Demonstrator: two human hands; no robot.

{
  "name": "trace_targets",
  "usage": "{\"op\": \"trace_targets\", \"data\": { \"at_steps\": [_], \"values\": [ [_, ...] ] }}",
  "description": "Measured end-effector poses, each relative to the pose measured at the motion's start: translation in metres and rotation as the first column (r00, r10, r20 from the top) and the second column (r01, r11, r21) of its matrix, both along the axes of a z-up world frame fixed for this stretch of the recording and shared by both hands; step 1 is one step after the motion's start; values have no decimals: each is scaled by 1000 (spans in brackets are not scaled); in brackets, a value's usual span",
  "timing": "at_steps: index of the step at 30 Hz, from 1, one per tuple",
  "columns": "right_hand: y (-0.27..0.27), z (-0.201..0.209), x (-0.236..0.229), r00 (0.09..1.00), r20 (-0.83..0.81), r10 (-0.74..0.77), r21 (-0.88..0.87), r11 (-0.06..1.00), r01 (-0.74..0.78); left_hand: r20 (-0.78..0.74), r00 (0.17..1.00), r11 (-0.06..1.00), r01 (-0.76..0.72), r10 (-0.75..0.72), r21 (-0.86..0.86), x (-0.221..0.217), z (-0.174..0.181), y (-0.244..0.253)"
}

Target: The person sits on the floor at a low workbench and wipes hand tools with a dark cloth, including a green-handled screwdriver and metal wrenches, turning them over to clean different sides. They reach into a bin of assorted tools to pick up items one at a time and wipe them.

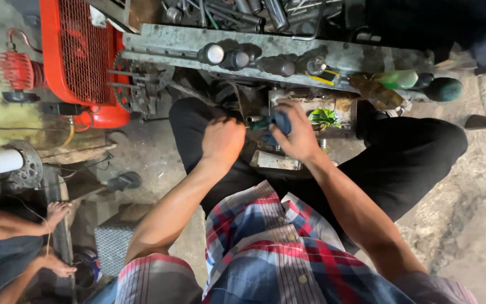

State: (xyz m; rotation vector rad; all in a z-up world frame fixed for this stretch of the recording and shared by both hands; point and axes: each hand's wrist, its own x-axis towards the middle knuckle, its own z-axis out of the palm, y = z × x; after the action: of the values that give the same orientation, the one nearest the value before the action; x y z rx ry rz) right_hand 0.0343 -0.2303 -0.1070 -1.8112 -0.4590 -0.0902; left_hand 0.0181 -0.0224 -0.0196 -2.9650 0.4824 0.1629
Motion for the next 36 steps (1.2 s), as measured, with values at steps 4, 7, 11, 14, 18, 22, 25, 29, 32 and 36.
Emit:
{"op": "trace_targets", "data": {
  "at_steps": [4, 7, 11, 14, 18, 22, 25, 29, 32, 36],
  "values": [
    [7, 15, -11, 976, -160, 149, -94, 982, -165, -141, 990, 1000, 17, -14, 18, 7, -9, -22],
    [10, 2, -16, 981, -116, 157, -260, 948, -183, -220, 975, 998, 6, 8, 60, 10, -21, -26],
    [10, -9, -15, 988, 84, 129, -362, 928, -90, -308, 951, 998, 8, 14, 69, 14, -17, -30],
    [9, -10, -15, 991, 66, 119, -380, 921, -86, -334, 941, 999, -45, 49, 17, 20, -11, -31],
    [10, -2, -16, 991, 17, 133, -449, 887, -112, -394, 908, 990, -138, 142, 39, 23, -6, -26],
    [17, -6, -19, 990, 54, 130, -431, 898, -95, -483, 849, 976, -210, 212, 60, 26, -2, -26],
    [23, -7, -21, 994, 85, 75, -509, 861, -21, -550, 775, 946, -310, 310, 96, 33, 3, -34],
    [25, -15, -25, 993, 79, 86, -516, 856, -33, -583, 738, 928, -365, 340, 80, 39, -5, -28],
    [27, -17, -25, 994, 67, 83, -524, 851, -35, -631, 675, 906, -409, 383, 113, 43, -1, -26],
    [25, -14, -21, 996, 71, 54, -525, 851, -8, -614, 674, 891, -440, 410, 112, 45, -9, -19]
  ]
}}
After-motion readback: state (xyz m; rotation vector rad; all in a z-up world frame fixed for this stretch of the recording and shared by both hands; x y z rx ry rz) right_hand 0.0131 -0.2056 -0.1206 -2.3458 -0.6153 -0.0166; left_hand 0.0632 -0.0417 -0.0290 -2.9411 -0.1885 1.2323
